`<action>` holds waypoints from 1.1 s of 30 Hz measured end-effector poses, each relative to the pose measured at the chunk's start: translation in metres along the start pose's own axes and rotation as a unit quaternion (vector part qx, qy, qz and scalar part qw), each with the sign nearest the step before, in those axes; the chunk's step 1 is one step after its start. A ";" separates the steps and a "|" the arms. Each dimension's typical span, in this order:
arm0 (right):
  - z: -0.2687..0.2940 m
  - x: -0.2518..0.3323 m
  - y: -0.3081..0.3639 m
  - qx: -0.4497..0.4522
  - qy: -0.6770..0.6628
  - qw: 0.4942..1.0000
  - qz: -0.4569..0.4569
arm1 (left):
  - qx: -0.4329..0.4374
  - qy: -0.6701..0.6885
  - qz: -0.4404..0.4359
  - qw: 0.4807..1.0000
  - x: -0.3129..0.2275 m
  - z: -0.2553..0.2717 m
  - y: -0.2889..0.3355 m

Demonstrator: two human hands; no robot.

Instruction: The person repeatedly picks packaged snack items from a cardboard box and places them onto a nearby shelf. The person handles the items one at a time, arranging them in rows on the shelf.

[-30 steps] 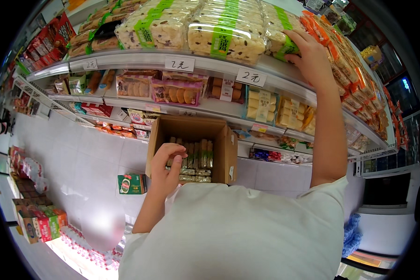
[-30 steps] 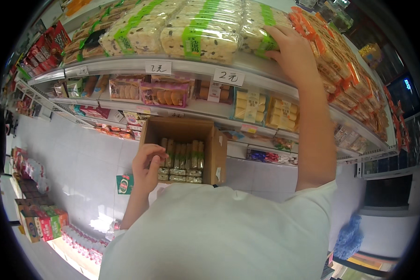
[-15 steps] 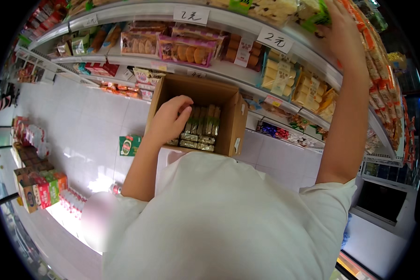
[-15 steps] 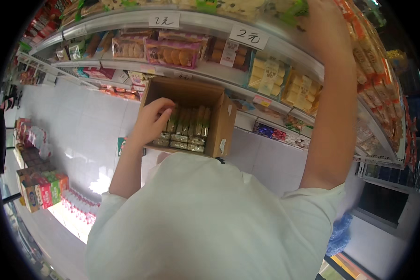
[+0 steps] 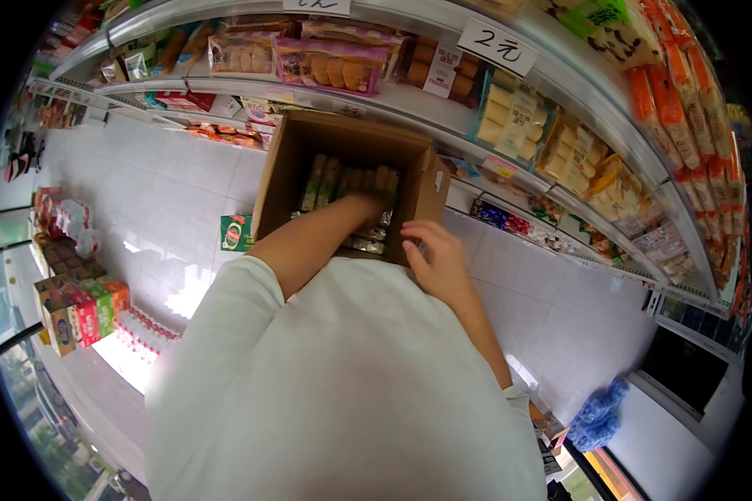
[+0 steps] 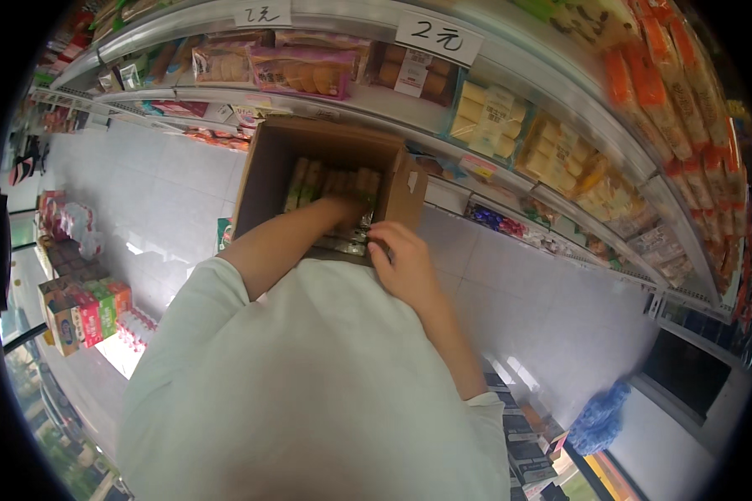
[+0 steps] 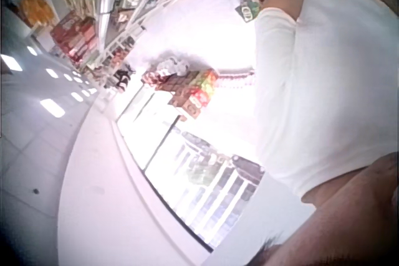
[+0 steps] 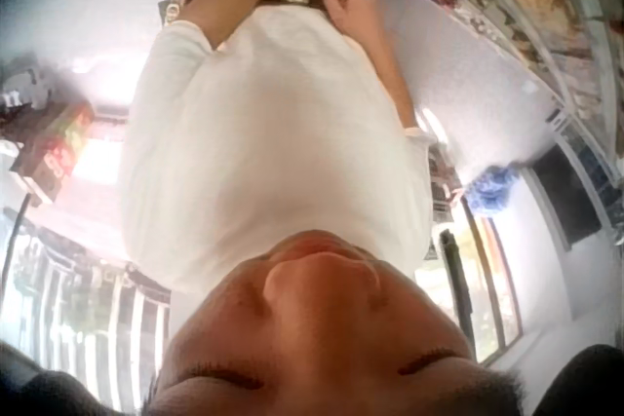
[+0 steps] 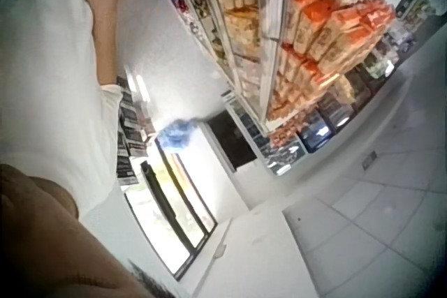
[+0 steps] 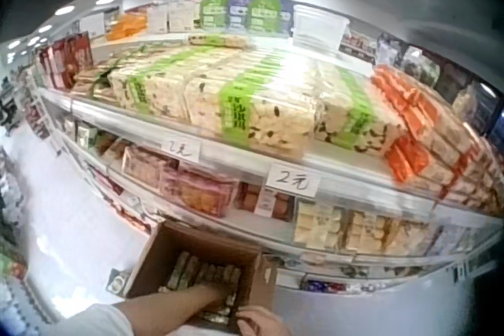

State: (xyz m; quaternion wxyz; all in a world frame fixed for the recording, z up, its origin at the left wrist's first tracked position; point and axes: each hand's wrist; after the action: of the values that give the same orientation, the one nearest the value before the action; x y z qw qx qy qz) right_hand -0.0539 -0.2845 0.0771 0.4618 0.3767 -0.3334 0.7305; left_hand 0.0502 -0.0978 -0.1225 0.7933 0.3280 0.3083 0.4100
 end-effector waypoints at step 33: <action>0.028 0.089 -0.039 0.024 -0.392 0.917 -0.070 | -0.530 0.629 -0.154 0.548 -0.029 0.075 0.291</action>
State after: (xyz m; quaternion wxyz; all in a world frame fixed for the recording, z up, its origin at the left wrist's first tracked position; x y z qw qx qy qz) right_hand -0.0371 -0.2561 0.1730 0.3349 0.6664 -0.4424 0.4981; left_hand -0.0366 -0.0122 0.1534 0.4779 -0.5454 0.5011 0.4723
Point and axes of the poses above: each hand's wrist, its own y-axis away from the middle knuckle, its own z-axis out of the back of the hand, x = y × z, and after that the axes turned 5 degrees about z, right-handed
